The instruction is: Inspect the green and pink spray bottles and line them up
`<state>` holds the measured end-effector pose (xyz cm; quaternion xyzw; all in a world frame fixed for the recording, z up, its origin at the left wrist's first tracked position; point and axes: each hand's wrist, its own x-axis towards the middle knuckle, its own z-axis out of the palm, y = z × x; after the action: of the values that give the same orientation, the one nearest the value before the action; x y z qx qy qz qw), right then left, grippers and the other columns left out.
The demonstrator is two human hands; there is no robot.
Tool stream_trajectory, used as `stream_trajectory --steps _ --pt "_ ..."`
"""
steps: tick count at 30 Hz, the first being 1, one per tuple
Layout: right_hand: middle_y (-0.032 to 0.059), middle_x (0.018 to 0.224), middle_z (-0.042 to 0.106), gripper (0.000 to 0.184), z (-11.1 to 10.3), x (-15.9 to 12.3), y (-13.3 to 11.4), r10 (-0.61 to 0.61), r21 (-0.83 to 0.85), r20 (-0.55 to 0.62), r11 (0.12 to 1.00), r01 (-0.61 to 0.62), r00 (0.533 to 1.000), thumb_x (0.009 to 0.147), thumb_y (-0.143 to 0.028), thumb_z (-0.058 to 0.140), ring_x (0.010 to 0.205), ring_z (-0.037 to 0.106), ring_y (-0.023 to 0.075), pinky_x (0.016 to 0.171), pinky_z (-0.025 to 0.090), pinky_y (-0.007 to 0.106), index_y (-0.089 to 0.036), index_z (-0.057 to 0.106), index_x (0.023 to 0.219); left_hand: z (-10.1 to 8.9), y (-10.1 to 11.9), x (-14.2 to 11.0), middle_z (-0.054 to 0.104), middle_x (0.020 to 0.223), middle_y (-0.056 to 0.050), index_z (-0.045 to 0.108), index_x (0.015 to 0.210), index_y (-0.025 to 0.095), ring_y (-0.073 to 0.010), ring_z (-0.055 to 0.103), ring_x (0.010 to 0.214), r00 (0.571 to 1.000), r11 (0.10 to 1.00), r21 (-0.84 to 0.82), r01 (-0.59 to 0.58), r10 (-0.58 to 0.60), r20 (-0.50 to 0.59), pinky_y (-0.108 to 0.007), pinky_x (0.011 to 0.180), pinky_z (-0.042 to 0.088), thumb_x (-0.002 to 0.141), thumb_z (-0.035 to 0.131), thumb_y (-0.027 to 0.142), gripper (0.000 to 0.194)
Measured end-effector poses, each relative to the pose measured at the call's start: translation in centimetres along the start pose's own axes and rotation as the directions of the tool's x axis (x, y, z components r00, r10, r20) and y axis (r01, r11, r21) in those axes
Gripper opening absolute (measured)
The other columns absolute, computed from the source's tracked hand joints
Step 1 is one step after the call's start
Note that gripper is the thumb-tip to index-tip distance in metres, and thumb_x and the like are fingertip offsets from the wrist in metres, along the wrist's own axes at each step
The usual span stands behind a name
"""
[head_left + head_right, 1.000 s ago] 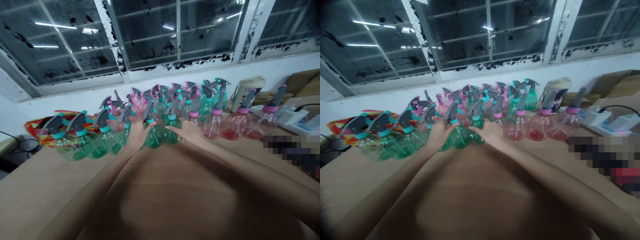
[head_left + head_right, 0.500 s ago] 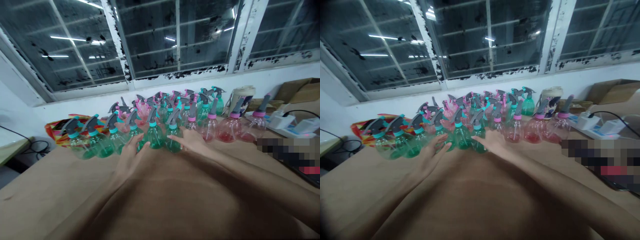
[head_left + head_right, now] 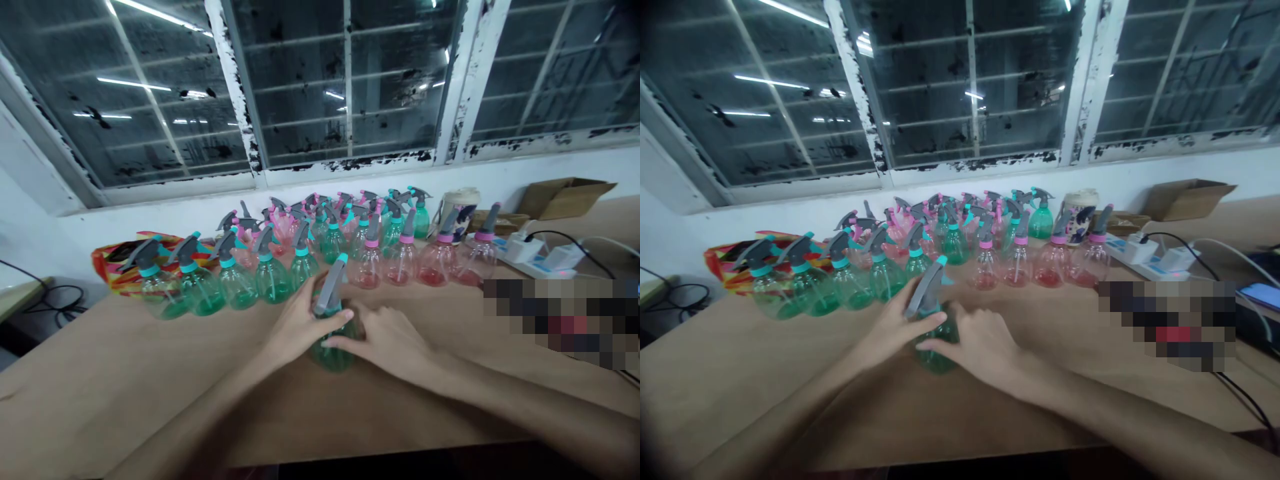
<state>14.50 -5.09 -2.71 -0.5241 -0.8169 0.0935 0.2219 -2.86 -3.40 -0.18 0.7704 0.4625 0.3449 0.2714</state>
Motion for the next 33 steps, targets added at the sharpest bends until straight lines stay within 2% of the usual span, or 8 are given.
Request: stream_trajectory --steps 5,9,12,16,19,22,27,33 --pt "0.0068 0.066 0.071 0.067 -0.1 -2.5 -1.3 -0.065 -0.049 0.018 0.997 0.066 0.998 0.075 -0.078 0.039 0.056 0.066 0.0251 0.048 0.041 0.033 -0.019 0.065 0.092 1.2 1.9 -1.0 0.06 0.122 -0.009 0.052 0.118 0.022 -0.0264 0.057 0.114 0.997 0.991 -0.109 -0.08 0.079 -0.014 -0.046 0.099 0.044 0.081 0.062 0.038 0.041" --pt "0.0073 0.07 0.071 0.074 0.2 -3.2 -1.0 -0.103 -0.042 -0.018 0.994 0.103 0.994 0.07 -0.08 0.043 0.062 0.068 0.028 0.052 0.047 0.036 -0.018 0.064 0.103 2.0 2.0 -2.1 0.062 0.119 -0.008 0.056 0.114 0.021 -0.0233 0.057 0.113 0.994 0.979 -0.173 -0.11 0.104 -0.044 -0.042 0.1 0.044 0.084 0.055 0.025 0.03" --pt "0.0101 0.096 0.07 0.071 0.3 -3.2 0.9 -0.181 0.014 -0.028 0.983 0.181 0.983 0.072 -0.077 0.046 0.089 0.067 0.0299 0.071 0.053 0.042 -0.02 0.061 0.112 2.2 1.6 -2.4 0.063 0.118 -0.006 0.057 0.115 0.023 -0.0216 0.06 0.108 0.99 0.976 -0.173 -0.13 0.119 -0.075 -0.04 0.097 0.046 0.082 0.053 0.018 0.033" --pt "0.0108 0.128 0.056 0.06 1.1 -2.5 5.9 -0.222 0.096 0.075 0.972 0.214 0.972 0.084 -0.064 0.045 0.119 0.051 0.0266 0.097 0.044 0.045 -0.021 0.055 0.124 2.0 1.2 -1.7 0.065 0.111 -0.003 0.058 0.115 0.026 -0.0191 0.063 0.096 0.981 0.975 -0.131 -0.182 0.17 -0.098 -0.035 0.087 0.051 0.08 0.051 0.014 0.038" --pt "0.0112 0.138 0.047 0.058 2.4 -1.6 9.7 -0.176 0.106 0.107 0.981 0.165 0.979 0.087 -0.06 0.044 0.129 0.041 0.0248 0.107 0.034 0.046 -0.02 0.053 0.127 2.0 0.9 -0.6 0.066 0.098 -0.003 0.061 0.11 0.026 -0.0199 0.063 0.092 0.977 0.975 -0.106 -0.197 0.186 -0.105 -0.034 0.08 0.052 0.078 0.052 0.014 0.036" --pt "0.0114 0.142 0.043 0.059 3.9 -0.6 12.1 -0.174 0.093 0.103 0.982 0.164 0.979 0.086 -0.059 0.045 0.132 0.037 0.0242 0.11 0.03 0.046 -0.019 0.053 0.128 2.2 0.5 0.7 0.065 0.092 -0.004 0.062 0.107 0.025 -0.0201 0.064 0.089 0.979 0.974 -0.123 -0.19 0.178 -0.103 -0.034 0.077 0.052 0.078 0.052 0.015 0.032" --pt "0.009 0.142 0.045 0.058 5.2 0.9 12.9 -0.238 0.091 0.045 0.968 0.233 0.97 0.085 -0.058 0.049 0.133 0.037 0.0253 0.108 0.034 0.047 -0.023 0.051 0.131 2.3 0.2 2.0 0.062 0.086 -0.003 0.059 0.099 0.022 -0.0156 0.061 0.07 0.973 0.965 -0.129 -0.23 0.225 -0.055 -0.032 0.07 0.052 0.082 0.049 0.019 0.02" --pt "0.009 0.141 0.047 0.061 5.4 1.3 12.6 -0.239 0.062 0.052 0.97 0.236 0.97 0.084 -0.057 0.05 0.133 0.038 0.0263 0.107 0.035 0.049 -0.022 0.048 0.134 2.0 0.2 2.2 0.058 0.074 0.001 0.055 0.087 0.023 -0.0128 0.057 0.063 0.965 0.963 -0.071 -0.262 0.259 -0.041 -0.026 0.06 0.049 0.085 0.05 0.022 0.005"
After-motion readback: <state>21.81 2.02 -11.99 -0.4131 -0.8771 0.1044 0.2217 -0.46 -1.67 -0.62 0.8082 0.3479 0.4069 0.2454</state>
